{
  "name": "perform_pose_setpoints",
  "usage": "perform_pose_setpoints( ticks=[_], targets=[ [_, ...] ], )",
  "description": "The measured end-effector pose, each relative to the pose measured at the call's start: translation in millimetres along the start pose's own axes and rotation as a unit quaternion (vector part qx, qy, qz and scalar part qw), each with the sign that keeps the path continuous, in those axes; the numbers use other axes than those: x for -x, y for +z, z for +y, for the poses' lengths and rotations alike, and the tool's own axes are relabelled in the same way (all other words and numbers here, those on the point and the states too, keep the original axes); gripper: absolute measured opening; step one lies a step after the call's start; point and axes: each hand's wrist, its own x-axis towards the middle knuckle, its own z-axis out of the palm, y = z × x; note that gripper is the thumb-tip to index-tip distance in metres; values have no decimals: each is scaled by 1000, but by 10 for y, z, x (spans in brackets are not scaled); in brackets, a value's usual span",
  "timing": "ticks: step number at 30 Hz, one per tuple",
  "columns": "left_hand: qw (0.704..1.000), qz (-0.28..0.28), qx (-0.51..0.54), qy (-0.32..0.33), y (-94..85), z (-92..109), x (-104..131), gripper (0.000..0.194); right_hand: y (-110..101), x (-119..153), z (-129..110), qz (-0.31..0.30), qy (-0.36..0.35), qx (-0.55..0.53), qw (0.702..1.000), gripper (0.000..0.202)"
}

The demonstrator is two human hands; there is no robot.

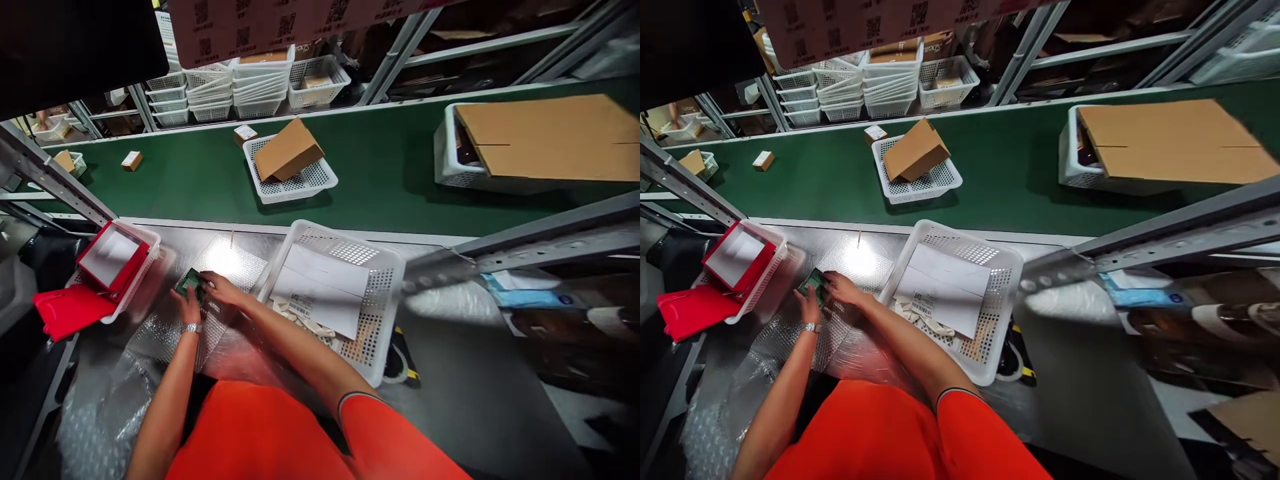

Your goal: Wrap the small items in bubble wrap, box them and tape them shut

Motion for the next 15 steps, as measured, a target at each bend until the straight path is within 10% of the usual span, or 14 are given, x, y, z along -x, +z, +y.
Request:
perform_pose_setpoints(
  ticks=[4,15],
  targets=[
    [994,49,-51,77,-184,-32,22,73,-27,-2,13,23,50,-11,998,61],
    [987,36,-62,145,-363,-68,-118,37,-20,-57,63,19,97,-70,993,52]
  ],
)
